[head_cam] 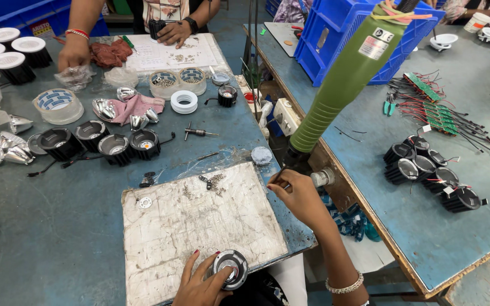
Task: The person assembles small light fixtures on a workbench. She places a white circular component into a black housing, then uses a green power drill to fasten screws into the fixture. She repeats this process with additional units, handling screws and components by hand.
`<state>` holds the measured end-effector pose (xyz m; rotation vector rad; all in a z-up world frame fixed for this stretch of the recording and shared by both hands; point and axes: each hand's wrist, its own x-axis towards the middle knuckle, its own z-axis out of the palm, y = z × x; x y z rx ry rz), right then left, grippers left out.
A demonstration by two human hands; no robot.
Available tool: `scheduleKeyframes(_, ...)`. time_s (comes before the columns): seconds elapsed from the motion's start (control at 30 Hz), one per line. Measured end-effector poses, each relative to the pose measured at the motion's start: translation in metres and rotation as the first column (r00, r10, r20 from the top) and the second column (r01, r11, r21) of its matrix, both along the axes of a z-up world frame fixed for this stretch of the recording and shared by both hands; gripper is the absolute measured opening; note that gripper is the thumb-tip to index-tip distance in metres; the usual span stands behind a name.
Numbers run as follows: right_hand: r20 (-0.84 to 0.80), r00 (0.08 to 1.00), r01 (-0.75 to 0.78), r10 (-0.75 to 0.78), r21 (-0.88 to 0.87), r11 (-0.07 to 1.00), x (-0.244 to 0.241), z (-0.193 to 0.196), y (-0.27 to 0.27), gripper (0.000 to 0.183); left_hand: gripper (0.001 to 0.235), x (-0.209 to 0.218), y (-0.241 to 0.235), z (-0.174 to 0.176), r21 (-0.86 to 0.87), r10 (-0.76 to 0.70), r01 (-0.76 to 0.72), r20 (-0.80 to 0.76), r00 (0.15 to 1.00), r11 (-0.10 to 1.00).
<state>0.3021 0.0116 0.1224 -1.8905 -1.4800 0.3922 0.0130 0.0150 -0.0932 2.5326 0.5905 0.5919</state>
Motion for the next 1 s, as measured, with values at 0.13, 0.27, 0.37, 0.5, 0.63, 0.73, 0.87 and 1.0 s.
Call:
scheduleKeyframes(0.13, 0.013, 1.000, -0.011, 0.011, 0.047, 0.999, 0.001, -0.001, 0.001, 0.022, 0.064, -0.001, -0.001, 0.002, -0.011, -0.004, 0.004, 0.002, 1.000, 1.000)
scheduleKeyframes(0.27, 0.105, 0.994, 0.033, -0.035, 0.025, 0.999, -0.002, 0.000, 0.003, 0.024, 0.064, -0.001, -0.003, 0.003, -0.001, -0.001, 0.001, 0.029, 1.000, 1.000)
scheduleKeyframes(0.37, 0.123, 0.992, 0.036, -0.036, 0.004, 0.999, -0.002, 0.000, 0.003, 0.025, 0.061, -0.001, -0.002, 0.003, 0.005, -0.004, 0.004, 0.046, 0.999, 1.000)
scheduleKeyframes(0.5, -0.017, 0.997, -0.071, 0.070, -0.124, 0.990, 0.014, 0.004, 0.000, 0.026, 0.062, 0.000, -0.002, 0.005, -0.058, -0.004, 0.005, 0.005, 1.000, 0.998)
scheduleKeyframes(0.63, -0.177, 0.984, -0.002, 0.019, 0.096, 0.995, 0.051, 0.019, -0.003, 0.028, 0.055, -0.002, -0.001, 0.019, -0.005, -0.054, 0.054, 0.059, 0.997, 0.999)
scheduleKeyframes(0.73, -0.447, 0.874, 0.036, 0.188, 0.447, 0.894, 0.075, 0.040, 0.008, 0.047, 0.055, -0.006, -0.003, 0.038, 0.090, -0.099, 0.088, 0.120, 0.988, 0.992)
scheduleKeyframes(0.87, -0.399, 0.754, -0.178, 0.522, 0.641, 0.747, 0.079, 0.067, 0.019, 0.064, 0.053, -0.009, -0.012, 0.072, 0.085, -0.062, 0.051, 0.130, 0.990, 0.995)
scheduleKeyframes(1.0, -0.369, 0.712, -0.201, 0.597, 0.707, 0.678, 0.067, 0.079, 0.039, 0.065, 0.050, -0.013, -0.017, 0.102, 0.042, -0.046, 0.040, 0.135, 0.990, 0.998)
